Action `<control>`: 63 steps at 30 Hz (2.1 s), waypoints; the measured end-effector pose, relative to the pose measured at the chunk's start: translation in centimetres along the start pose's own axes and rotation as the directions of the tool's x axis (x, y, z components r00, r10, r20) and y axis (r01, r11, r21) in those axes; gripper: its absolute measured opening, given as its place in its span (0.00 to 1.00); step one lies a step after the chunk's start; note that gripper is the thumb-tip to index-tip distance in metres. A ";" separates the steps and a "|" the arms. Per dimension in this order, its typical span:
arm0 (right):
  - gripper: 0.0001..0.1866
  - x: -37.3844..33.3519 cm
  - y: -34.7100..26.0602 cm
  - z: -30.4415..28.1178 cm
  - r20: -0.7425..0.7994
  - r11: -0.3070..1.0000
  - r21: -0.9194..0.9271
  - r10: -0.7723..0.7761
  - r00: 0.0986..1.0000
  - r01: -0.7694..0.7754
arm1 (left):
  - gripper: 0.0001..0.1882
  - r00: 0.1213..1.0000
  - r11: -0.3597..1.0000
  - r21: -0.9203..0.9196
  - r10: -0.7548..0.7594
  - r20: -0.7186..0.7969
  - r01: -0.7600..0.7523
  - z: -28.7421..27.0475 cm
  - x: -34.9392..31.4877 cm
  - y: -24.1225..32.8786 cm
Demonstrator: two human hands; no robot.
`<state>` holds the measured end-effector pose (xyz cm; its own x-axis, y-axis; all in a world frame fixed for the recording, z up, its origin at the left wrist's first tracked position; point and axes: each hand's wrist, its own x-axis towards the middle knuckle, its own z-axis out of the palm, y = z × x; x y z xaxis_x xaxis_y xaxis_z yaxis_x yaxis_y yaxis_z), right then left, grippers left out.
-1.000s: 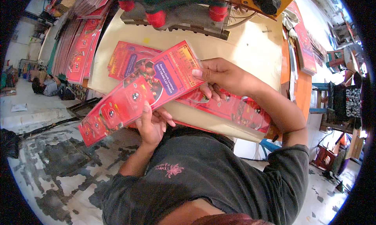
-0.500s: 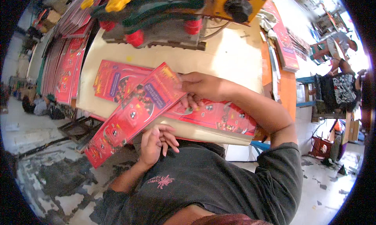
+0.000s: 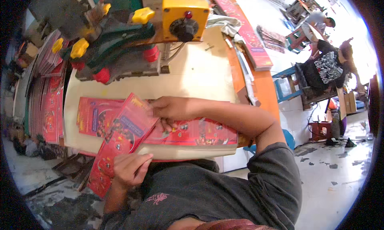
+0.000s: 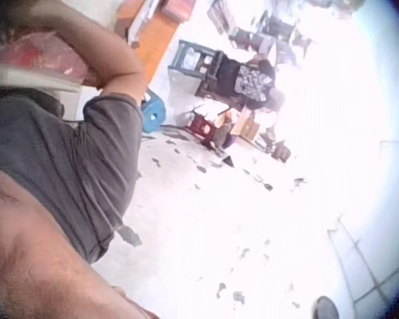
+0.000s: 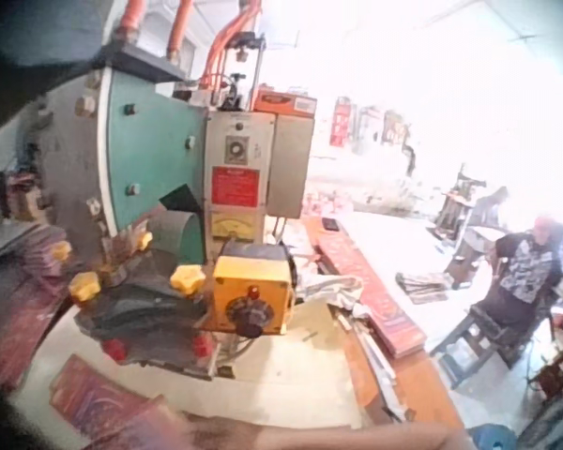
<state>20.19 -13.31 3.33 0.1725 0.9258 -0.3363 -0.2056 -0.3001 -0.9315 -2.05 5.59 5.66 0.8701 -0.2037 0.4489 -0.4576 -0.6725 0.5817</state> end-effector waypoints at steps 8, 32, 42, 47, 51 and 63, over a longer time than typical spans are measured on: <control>0.18 -0.4 -0.7 0.1 0.017 0.998 0.026 -0.057 0.998 0.057 | 0.09 0.996 0.998 0.004 0.069 -0.048 -0.069 2.4 0.1 0.5; 0.18 0.0 -0.1 -0.3 0.091 0.996 -0.024 -0.089 0.992 0.091 | 0.09 0.930 0.947 0.132 -0.248 -0.270 0.291 -0.4 2.0 -0.7; 0.16 -0.2 -0.4 -0.6 0.112 0.984 -0.105 -0.132 0.985 0.144 | 0.25 0.967 0.942 0.220 -0.238 -0.094 0.253 0.4 3.5 -1.0; 0.15 -0.3 -0.9 -0.5 0.089 0.984 -0.156 -0.073 0.993 0.086 | 0.36 0.969 0.924 0.292 -0.246 -0.036 0.245 0.8 3.4 -1.0; 0.15 -0.3 -0.8 -0.6 0.096 0.983 -0.156 -0.084 0.992 0.098 | 0.41 0.967 0.909 0.339 -0.256 -0.008 0.243 1.1 3.3 -1.0; 0.17 0.1 -0.7 -0.6 0.093 0.997 -0.010 -0.080 0.992 0.081 | 0.40 0.972 0.896 0.381 -0.228 -0.047 0.229 1.2 3.4 -1.9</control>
<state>20.89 -13.18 3.85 0.0975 0.9642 -0.2467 -0.1815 -0.2265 -0.9569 1.98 5.30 5.22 0.9420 -0.0114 0.3354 -0.1412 -0.9201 0.3654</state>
